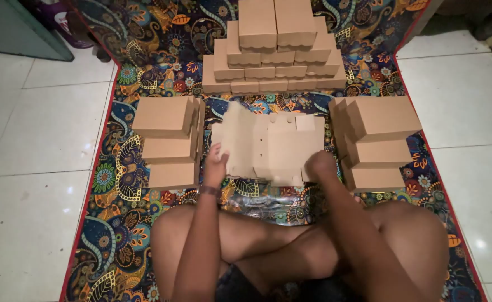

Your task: Folding flat cardboard templates into boxes and stacking them on the floor.

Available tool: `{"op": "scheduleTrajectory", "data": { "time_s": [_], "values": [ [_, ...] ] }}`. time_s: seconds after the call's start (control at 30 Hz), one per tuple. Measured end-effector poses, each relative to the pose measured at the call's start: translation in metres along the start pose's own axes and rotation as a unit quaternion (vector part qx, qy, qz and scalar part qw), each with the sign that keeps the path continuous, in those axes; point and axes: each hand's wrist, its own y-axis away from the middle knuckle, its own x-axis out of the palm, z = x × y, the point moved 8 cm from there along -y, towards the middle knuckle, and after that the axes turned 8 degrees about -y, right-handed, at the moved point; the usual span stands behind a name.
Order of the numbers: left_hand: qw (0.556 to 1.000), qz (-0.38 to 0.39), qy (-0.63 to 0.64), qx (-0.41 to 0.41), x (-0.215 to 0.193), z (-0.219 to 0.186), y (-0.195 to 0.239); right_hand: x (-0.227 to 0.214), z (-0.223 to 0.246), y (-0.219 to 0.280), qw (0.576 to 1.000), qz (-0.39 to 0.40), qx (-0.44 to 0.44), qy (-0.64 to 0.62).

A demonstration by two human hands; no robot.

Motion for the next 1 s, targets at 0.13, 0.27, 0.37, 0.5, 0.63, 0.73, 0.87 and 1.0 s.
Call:
{"op": "scheduleTrajectory", "data": {
  "time_s": [0.13, 0.27, 0.37, 0.5, 0.63, 0.73, 0.87, 1.0],
  "values": [
    [0.985, 0.159, 0.041, -0.055, 0.031, 0.006, 0.017, 0.001, 0.000, -0.005, 1.000, -0.007, -0.002, -0.015],
    [0.944, 0.265, 0.106, -0.163, 0.062, 0.021, 0.024, 0.001, -0.001, -0.004, 1.000, -0.003, -0.011, 0.007],
    [0.931, 0.305, 0.177, -0.094, 0.099, 0.051, 0.014, -0.005, 0.002, -0.003, 0.999, -0.026, -0.012, -0.025],
    [0.908, 0.351, 0.228, -0.005, 0.133, 0.112, -0.017, 0.005, -0.010, -0.025, 0.992, -0.060, 0.035, -0.105],
    [0.917, 0.310, 0.218, -0.125, 0.098, 0.059, 0.004, -0.003, -0.012, -0.022, 0.981, -0.093, 0.033, -0.167],
    [0.864, 0.265, 0.351, -0.244, 0.078, 0.021, 0.018, -0.002, -0.011, -0.028, 0.987, -0.079, 0.009, -0.141],
    [0.868, 0.265, 0.345, -0.241, 0.095, 0.068, -0.004, 0.014, -0.011, -0.052, 0.977, -0.102, -0.045, -0.179],
    [0.861, 0.249, 0.374, -0.240, 0.117, 0.133, -0.033, 0.012, -0.011, -0.050, 0.978, -0.092, -0.009, -0.189]
  ]
}}
